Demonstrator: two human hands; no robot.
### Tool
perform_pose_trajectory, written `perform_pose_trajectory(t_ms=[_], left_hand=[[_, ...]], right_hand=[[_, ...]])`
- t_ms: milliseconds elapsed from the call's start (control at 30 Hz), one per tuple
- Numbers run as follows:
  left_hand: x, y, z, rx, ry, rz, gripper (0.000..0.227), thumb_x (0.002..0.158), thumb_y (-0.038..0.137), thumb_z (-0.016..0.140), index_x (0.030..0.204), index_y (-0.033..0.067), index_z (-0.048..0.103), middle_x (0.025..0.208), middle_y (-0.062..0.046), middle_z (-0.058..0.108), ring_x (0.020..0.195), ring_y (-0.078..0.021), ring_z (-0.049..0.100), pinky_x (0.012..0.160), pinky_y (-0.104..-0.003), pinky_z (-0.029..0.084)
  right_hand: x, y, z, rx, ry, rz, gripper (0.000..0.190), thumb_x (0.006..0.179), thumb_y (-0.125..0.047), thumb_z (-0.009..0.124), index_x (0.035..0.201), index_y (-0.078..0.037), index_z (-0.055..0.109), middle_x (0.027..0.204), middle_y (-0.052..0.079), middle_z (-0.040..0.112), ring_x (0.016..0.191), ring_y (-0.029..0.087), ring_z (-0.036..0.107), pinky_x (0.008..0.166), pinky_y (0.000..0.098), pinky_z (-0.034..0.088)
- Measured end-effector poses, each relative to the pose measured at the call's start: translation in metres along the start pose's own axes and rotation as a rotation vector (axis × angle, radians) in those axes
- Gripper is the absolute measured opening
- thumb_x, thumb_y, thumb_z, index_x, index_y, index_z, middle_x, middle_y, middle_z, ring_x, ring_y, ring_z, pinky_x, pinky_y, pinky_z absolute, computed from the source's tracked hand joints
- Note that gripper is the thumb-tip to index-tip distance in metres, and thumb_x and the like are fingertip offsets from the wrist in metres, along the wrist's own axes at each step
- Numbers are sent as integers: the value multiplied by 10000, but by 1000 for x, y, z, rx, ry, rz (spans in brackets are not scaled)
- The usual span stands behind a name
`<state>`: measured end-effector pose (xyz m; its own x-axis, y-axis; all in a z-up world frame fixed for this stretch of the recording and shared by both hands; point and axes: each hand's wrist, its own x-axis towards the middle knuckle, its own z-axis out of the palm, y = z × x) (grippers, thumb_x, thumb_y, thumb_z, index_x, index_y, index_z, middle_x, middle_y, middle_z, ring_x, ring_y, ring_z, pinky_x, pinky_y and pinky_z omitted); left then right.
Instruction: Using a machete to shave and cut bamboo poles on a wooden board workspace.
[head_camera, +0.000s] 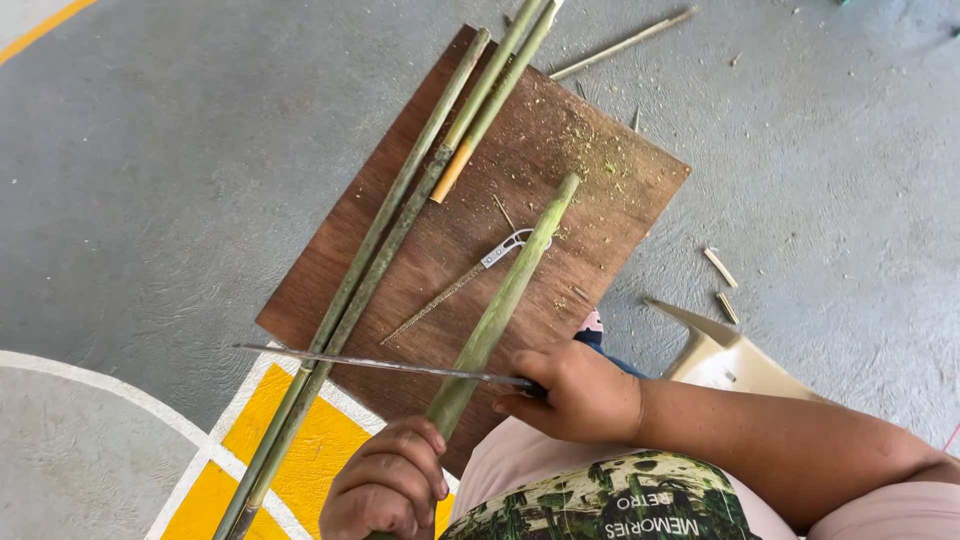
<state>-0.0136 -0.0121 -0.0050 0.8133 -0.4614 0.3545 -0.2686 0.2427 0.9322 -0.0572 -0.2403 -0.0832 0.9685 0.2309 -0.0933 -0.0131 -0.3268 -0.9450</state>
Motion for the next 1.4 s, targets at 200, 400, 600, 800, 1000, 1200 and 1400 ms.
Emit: perform_pose_trajectory(t_ms=[200,400,600,800,1000,1200,1400], left_hand=[[-9,-7,-17,36,-29,16,323,919,109,696,690,118,468,610,-17,581,586,-166,637,748,-420,579],[-9,-3,-20,6,-43,-1,309,932,142,701,719,115,479,640,-2,577,604,-163,635,774,-420,583],[-6,1,-27,-15,-182,-36,280,944,158,692,736,116,510,655,2,593,658,-158,671,819,-432,589],[5,0,-33,-89,-379,-26,269,952,180,634,714,98,539,665,-18,622,680,-184,699,840,-446,588],[6,0,-36,-50,-427,-6,301,939,187,632,669,102,528,648,-11,618,659,-170,709,821,-423,601],[9,-2,-35,-89,-451,43,283,931,192,622,683,85,536,657,-28,620,665,-187,703,835,-442,596],[7,1,-30,-27,-334,-8,271,918,187,670,696,114,533,645,8,595,654,-162,687,827,-435,589]], right_hand=[[24,87,19,-332,78,377,127,899,-208,656,895,-81,652,712,143,675,637,359,699,620,488,574],[49,77,-12,-233,33,734,180,871,-156,655,1025,-64,645,881,191,727,789,352,742,700,471,612],[22,61,20,-260,34,345,331,820,-116,653,1145,-88,712,804,184,703,734,334,724,732,466,601],[35,94,-15,-133,55,876,182,831,-134,712,977,-30,679,787,188,722,719,313,739,674,470,616],[16,51,12,-174,19,584,113,868,-155,665,961,-97,689,774,171,729,682,321,729,684,458,596],[30,63,-11,-137,25,762,158,823,-115,687,975,-78,670,798,171,735,719,316,749,680,468,613],[24,66,10,-164,-11,575,137,833,-154,708,943,-71,701,788,165,731,718,314,737,697,441,601]])
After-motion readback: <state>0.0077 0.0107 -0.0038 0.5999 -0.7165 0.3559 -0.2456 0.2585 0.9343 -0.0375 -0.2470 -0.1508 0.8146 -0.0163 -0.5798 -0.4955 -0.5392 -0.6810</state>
